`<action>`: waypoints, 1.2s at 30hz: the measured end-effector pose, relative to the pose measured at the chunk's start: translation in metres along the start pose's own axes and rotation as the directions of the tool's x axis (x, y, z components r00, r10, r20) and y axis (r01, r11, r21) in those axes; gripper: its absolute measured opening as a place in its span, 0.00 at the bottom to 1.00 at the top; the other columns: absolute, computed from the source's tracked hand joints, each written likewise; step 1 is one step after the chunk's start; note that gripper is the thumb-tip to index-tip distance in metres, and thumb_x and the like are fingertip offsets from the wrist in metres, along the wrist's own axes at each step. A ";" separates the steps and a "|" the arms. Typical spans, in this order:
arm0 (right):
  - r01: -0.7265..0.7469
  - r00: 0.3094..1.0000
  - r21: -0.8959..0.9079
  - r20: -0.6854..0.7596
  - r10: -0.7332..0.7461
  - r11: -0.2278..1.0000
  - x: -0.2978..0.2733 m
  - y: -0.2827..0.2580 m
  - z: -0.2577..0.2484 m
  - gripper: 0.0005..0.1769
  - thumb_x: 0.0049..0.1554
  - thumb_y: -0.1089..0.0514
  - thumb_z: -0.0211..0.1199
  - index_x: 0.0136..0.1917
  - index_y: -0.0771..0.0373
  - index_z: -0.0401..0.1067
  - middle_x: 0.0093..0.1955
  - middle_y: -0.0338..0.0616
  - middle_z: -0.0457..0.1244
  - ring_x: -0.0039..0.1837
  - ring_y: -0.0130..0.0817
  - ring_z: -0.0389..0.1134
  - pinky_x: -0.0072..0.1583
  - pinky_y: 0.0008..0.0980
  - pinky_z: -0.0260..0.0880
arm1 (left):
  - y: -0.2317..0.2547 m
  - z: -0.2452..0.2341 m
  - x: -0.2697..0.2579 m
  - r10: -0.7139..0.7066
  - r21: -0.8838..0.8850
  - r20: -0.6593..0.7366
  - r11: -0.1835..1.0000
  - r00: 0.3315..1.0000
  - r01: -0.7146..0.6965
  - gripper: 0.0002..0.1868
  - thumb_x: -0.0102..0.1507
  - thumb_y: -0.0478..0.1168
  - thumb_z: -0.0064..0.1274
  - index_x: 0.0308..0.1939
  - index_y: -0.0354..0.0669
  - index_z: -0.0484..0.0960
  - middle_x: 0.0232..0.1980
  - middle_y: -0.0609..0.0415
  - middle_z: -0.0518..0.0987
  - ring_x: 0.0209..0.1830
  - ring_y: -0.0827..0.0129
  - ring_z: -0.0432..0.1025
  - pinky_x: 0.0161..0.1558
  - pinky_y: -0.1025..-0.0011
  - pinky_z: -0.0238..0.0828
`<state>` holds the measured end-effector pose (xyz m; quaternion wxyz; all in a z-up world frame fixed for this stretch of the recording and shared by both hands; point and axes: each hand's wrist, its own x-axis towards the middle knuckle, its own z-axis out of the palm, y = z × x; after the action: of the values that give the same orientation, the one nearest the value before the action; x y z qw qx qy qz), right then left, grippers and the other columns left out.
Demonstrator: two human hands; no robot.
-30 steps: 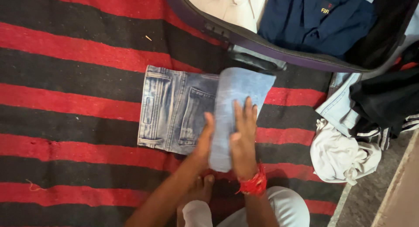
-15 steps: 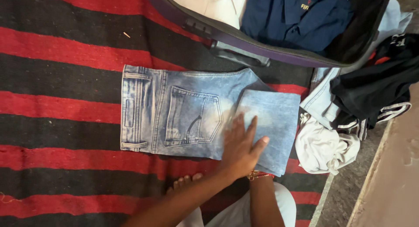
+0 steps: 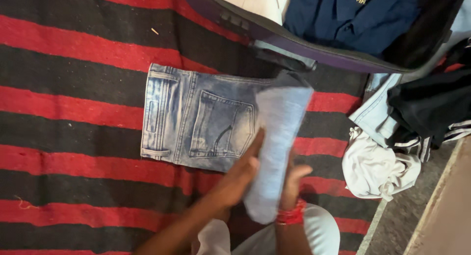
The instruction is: The person folds a shirt and pairs of jeans by hand and places them into a suitcase on a rug.
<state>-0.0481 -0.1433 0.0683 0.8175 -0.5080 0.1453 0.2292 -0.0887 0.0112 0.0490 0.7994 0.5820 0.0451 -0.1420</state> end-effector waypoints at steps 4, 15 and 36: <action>0.327 0.945 -0.559 0.201 -0.258 0.762 0.015 0.004 0.102 0.59 0.63 0.16 0.30 0.86 0.61 0.29 0.91 0.53 0.26 0.91 0.48 0.25 0.85 0.49 0.25 | -0.040 -0.061 -0.018 -0.480 -0.800 -0.021 0.534 0.877 0.273 0.34 0.72 0.59 0.36 0.73 0.39 0.68 0.69 0.48 0.73 0.66 0.61 0.68 0.68 0.61 0.64; 0.190 0.960 -0.981 0.193 -0.204 -0.034 0.038 0.063 0.184 0.43 0.66 0.29 0.33 0.86 0.49 0.46 0.88 0.62 0.32 0.87 0.70 0.28 0.71 0.86 0.24 | 0.046 -0.145 -0.038 -0.135 -0.368 -0.455 0.929 0.880 -0.047 0.23 0.69 0.40 0.51 0.66 0.32 0.74 0.57 0.50 0.81 0.55 0.66 0.74 0.58 0.67 0.71; -0.007 0.948 -0.379 -0.296 -0.114 0.925 0.073 0.051 0.071 0.34 0.53 0.55 0.73 0.67 0.72 0.65 0.58 0.51 0.67 0.59 0.37 0.66 0.64 0.38 0.64 | 0.010 -0.186 -0.036 0.320 0.572 -0.721 0.776 0.614 0.267 0.19 0.76 0.52 0.42 0.64 0.46 0.76 0.62 0.46 0.77 0.65 0.51 0.72 0.69 0.49 0.68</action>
<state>-0.0122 -0.0433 0.0264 0.6776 -0.6887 0.2124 0.1468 -0.1024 0.1962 0.0076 0.4544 0.8157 0.3317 0.1345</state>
